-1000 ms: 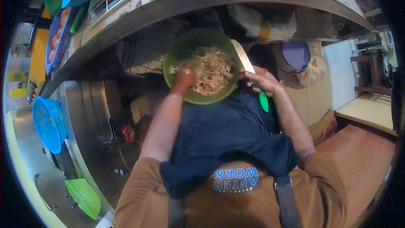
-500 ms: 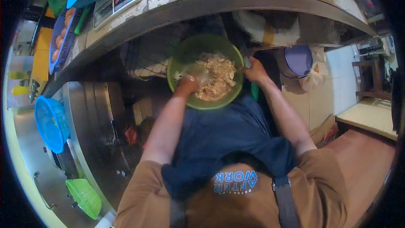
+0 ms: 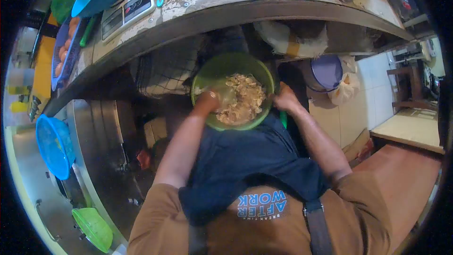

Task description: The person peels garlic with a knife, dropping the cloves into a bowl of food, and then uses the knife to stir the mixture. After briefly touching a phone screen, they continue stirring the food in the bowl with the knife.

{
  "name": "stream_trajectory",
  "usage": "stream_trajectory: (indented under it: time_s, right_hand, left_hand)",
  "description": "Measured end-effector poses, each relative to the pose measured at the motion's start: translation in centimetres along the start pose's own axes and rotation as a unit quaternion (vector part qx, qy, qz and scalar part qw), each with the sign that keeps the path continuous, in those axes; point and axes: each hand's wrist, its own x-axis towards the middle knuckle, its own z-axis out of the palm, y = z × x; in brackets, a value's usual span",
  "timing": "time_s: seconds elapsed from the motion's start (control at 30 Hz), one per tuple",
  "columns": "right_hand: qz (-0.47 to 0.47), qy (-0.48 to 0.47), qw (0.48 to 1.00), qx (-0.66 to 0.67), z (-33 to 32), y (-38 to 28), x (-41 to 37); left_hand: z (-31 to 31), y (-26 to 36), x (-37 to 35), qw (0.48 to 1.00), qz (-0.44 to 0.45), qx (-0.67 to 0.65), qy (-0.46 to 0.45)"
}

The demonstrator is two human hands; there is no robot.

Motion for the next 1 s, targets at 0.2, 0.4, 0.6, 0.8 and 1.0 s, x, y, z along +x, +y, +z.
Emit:
stream_trajectory:
  time_s: [0.2,0.4,0.6,0.8,1.0]
  right_hand:
    - [-0.08,0.026,0.996,-0.043,1.4,2.0,2.0]
    - [0.022,0.084,0.989,0.122,0.2,0.1,-0.8]
    - [-0.039,0.069,0.972,0.222,-0.6,1.7,-1.1]
    - [-0.06,0.089,0.977,0.183,0.6,2.7,0.7]
    - [-0.107,0.07,0.976,0.179,0.4,3.4,0.9]
  left_hand:
    - [3.9,-4.4,2.6,0.987,0.097,0.054,0.113]
    - [3.0,-4.5,2.2,0.978,0.111,0.096,0.148]
    - [-0.2,-0.7,-0.6,0.979,0.142,0.072,0.126]
    - [-0.7,-2.4,1.7,0.975,0.165,0.144,-0.03]
    - [-1.1,-5.1,2.7,0.954,0.255,0.142,-0.067]
